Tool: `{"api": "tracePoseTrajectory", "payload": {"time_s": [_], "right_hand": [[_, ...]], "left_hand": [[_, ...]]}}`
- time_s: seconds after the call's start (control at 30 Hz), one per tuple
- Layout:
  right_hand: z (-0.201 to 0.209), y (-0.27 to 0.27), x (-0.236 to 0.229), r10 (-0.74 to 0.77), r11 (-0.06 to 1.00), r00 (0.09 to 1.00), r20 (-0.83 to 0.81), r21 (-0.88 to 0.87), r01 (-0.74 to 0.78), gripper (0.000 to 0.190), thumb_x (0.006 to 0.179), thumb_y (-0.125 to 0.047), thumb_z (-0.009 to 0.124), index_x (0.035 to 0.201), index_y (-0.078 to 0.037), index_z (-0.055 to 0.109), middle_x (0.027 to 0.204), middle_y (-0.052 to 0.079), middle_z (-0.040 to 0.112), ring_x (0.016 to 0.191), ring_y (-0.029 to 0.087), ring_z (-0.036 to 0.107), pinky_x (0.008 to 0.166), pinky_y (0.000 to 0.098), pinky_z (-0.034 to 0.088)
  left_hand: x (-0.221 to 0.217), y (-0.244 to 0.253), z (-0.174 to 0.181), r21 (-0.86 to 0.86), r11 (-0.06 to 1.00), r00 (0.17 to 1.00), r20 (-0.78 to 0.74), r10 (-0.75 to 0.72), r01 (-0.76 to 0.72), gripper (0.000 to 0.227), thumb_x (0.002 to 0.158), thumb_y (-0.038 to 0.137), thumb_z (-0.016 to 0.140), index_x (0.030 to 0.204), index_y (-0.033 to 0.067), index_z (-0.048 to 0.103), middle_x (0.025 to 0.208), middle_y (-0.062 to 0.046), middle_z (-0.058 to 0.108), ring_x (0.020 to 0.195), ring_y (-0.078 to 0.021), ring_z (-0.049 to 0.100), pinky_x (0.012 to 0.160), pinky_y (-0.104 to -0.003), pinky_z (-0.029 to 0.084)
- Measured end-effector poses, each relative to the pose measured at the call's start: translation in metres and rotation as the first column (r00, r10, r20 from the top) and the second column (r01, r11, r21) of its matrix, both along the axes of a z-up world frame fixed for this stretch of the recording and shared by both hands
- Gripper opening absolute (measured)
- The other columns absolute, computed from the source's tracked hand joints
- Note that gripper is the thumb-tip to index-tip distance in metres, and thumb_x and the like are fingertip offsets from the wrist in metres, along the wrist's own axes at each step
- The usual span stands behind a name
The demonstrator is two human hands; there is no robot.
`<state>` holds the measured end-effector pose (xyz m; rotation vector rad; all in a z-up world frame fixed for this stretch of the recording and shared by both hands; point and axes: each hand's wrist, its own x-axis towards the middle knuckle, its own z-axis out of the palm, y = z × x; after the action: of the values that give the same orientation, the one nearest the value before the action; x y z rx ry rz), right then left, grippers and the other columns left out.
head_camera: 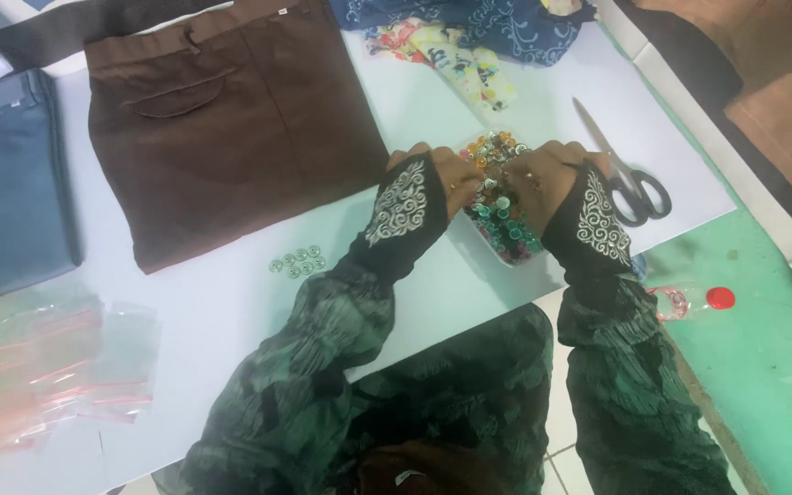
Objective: The person is picking up small metal buttons from a table and placing them into a small, clear plastic resealable bag.
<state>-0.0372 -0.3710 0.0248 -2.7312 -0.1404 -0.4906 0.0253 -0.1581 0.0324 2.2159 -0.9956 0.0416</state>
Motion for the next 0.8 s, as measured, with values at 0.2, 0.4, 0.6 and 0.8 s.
{"api": "tracePoseTrajectory", "payload": {"time_s": [0.2,0.4,0.6,0.8], "right_hand": [[0.01,0.001,0.027,0.075,0.989,0.993,-0.095,-0.124,-0.087,0.007,0.097,-0.02,0.071,0.099,-0.022,0.078,0.085,0.003,0.072,0.081,0.024,0.065,0.078,0.0381,0.047],[0.02,0.018,0.033,-0.067,0.938,0.946,-0.317,-0.344,-0.049,0.012,0.097,-0.025,0.066,0.095,-0.018,0.076,0.084,0.004,0.067,0.084,0.021,0.062,0.084,0.0402,0.04],[0.026,0.013,0.025,-0.031,0.975,0.922,-0.385,-0.216,-0.058,0.016,0.1,-0.032,0.065,0.109,-0.023,0.072,0.101,0.004,0.066,0.1,0.021,0.058,0.095,0.0417,0.037],[0.013,0.007,0.026,0.011,0.983,0.95,-0.314,-0.171,-0.068,0.014,0.102,-0.026,0.063,0.112,-0.023,0.072,0.101,0.003,0.067,0.101,0.021,0.06,0.095,0.0415,0.04]], "left_hand": [[0.044,-0.046,-0.079,0.363,0.913,0.979,0.144,0.144,-0.188,0.036,0.084,0.032,0.08,0.108,0.0084,0.066,0.09,-0.006,0.054,0.087,-0.02,0.048,0.078,-0.032,0.038],[0.04,-0.048,-0.093,-0.376,0.927,0.995,-0.096,-0.023,-0.015,0.028,0.086,0.007,0.072,0.096,0.0156,0.048,0.088,-0.003,0.053,0.076,-0.0143,0.051,0.068,-0.03,0.045],[0.049,-0.042,-0.072,0.452,0.856,0.932,0.351,0.088,-0.251,0.004,0.093,0.016,0.07,0.09,0.0147,0.07,0.084,-0.006,0.06,0.076,-0.0192,0.049,0.087,-0.038,0.034],[0.033,-0.013,-0.02,0.253,0.951,0.984,0.066,0.165,-0.176,0.013,0.097,0.048,0.063,0.096,0.0493,0.076,0.088,0.012,0.064,0.078,-0.0104,0.054,0.081,-0.034,0.043]]}}
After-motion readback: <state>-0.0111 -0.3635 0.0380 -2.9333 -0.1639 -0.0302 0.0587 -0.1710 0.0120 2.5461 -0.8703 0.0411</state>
